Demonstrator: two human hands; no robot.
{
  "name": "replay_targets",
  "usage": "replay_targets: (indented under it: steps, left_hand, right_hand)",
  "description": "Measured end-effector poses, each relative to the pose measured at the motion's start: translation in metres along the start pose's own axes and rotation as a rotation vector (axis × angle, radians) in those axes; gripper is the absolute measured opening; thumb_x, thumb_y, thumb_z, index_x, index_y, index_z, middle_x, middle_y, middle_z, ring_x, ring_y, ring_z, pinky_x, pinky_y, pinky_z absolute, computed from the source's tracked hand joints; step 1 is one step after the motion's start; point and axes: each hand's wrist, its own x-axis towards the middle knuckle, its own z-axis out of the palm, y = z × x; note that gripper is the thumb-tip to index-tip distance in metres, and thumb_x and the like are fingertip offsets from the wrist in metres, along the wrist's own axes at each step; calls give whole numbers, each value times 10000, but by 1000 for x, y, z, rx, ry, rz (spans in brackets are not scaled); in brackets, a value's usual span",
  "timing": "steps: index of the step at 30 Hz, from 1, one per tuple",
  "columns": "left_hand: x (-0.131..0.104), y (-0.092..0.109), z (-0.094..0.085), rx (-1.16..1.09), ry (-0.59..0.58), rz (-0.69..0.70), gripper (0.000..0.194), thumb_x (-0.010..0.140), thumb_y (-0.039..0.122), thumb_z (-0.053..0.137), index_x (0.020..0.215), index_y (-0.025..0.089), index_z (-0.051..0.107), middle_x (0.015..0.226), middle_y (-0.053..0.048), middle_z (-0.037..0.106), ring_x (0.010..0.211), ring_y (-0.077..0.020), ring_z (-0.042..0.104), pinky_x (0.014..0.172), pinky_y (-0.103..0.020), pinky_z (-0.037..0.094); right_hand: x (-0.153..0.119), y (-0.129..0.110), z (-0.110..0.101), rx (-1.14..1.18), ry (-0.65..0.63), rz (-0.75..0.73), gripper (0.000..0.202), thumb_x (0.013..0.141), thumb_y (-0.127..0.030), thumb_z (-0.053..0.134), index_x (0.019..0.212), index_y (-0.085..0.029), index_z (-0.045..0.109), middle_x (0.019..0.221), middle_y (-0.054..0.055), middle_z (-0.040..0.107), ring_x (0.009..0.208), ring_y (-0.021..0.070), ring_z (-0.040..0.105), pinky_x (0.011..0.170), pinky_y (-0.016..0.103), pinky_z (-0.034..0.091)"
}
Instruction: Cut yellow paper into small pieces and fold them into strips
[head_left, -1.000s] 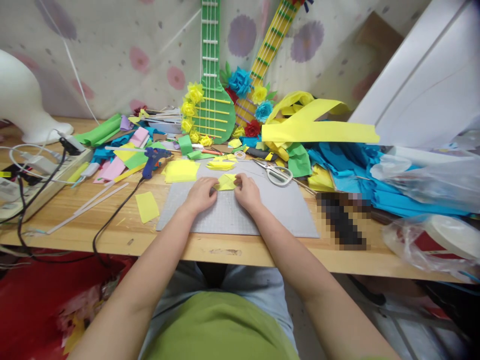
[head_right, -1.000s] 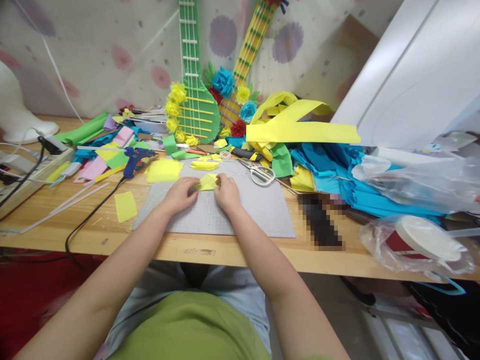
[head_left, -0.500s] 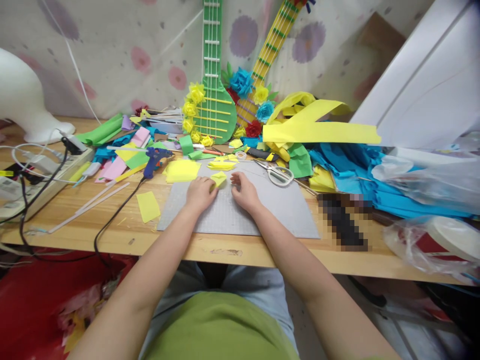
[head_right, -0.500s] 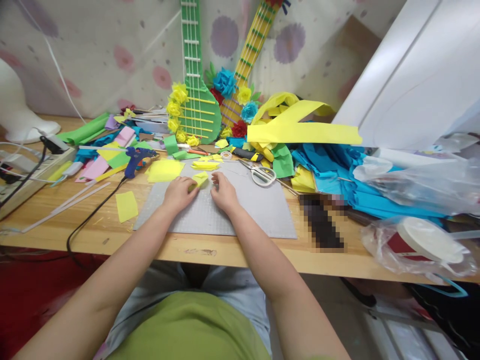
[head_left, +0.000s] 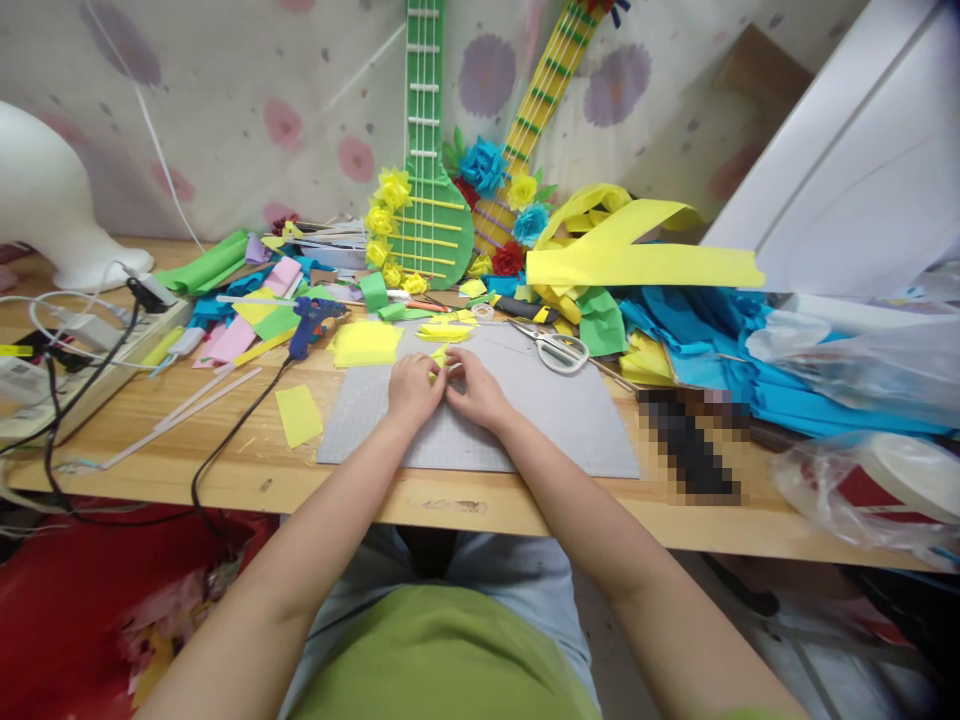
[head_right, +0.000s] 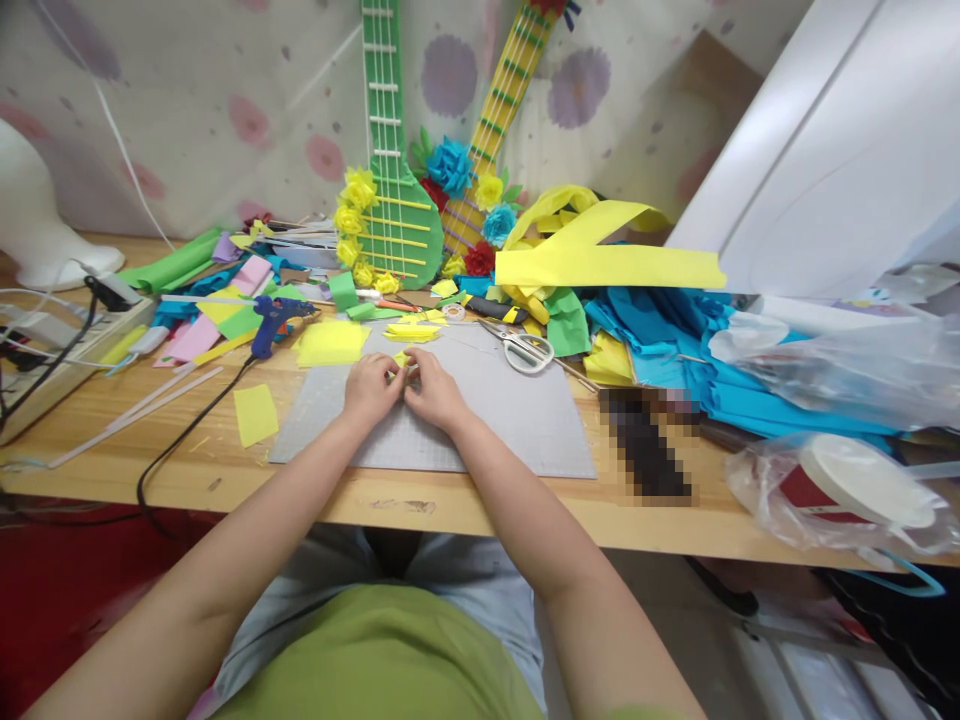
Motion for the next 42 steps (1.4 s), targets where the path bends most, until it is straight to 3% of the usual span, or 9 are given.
replay_targets:
  steps: [10, 16, 20, 24, 28, 31, 34, 39, 42]
  left_hand:
    - [0, -4, 5, 203, 47, 168, 212, 858, 277, 425, 802, 165, 596, 851, -93, 607, 846, -239, 511, 742, -367, 350]
    - [0, -2, 6, 275, 40, 240, 248, 870, 273, 400, 824, 146, 607, 855, -111, 610, 844, -246, 510, 735, -378, 344]
    - [-1, -2, 3, 212, 0, 304, 258, 875, 269, 384, 818, 165, 613, 853, -91, 625, 844, -234, 512, 761, -387, 344]
    - [-3, -5, -1, 48, 4, 341, 193, 812, 318, 494, 906, 186, 598, 981, -73, 612, 946, -232, 491, 841, -380, 347]
    - [-3, -11, -3, -70, -26, 335, 390, 690, 175, 573, 1077, 181, 524, 1130, -76, 547, 1063, -229, 442, 903, -359, 350]
    - [-2, -15, -3, -98, -13, 325, 344, 702, 124, 534, 1040, 191, 540, 1102, -65, 561, 1043, -218, 451, 895, -354, 360]
    - [-1, -14, -4, -122, 12, 355, 138, 759, 201, 532, 884, 208, 591, 1018, -43, 598, 988, -203, 478, 874, -350, 369]
    - [-1, -12, -6, -62, -1, 340, 107, 784, 220, 502, 768, 200, 605, 899, -44, 633, 893, -201, 511, 823, -367, 384]
    - [-1, -12, -5, -65, -48, 316, 118, 751, 186, 504, 796, 195, 613, 899, -46, 639, 892, -206, 521, 815, -367, 403]
  right_hand:
    - [0, -3, -4, -36, 102, 38, 506, 688, -110, 441, 1188, -187, 411, 1180, 113, 445, 794, 135, 585, 751, 307, 492]
    - [2, -3, -7, -265, 91, 0, 369, 752, -94, 398, 1075, -199, 543, 1229, 93, 455, 1006, 196, 531, 795, 327, 479]
    - [2, -3, -8, -335, 67, -6, 274, 769, -105, 413, 942, -207, 600, 1166, 70, 517, 995, 194, 527, 794, 323, 467]
    - [2, 3, -8, -241, 130, 39, 194, 748, -109, 439, 769, -205, 606, 1032, 51, 579, 944, 175, 544, 793, 311, 465]
    - [4, 10, -11, 56, 251, 118, 188, 680, -82, 440, 713, -192, 589, 997, 51, 585, 936, 151, 560, 719, 264, 498]
    - [6, 13, -13, 205, 290, 169, 185, 648, -86, 438, 688, -191, 584, 982, 48, 592, 944, 150, 563, 687, 255, 512]
    - [7, 15, -13, 231, 271, 174, 203, 637, -79, 430, 687, -195, 590, 992, 42, 601, 942, 150, 563, 716, 273, 509]
    - [7, 22, -11, -9, 219, 134, 245, 627, -38, 454, 706, -195, 625, 1019, 55, 625, 1011, 197, 509, 951, 396, 384]
    - [5, 23, -12, -123, 212, 114, 277, 643, -30, 445, 734, -201, 642, 1021, 53, 626, 1028, 220, 468, 971, 422, 342]
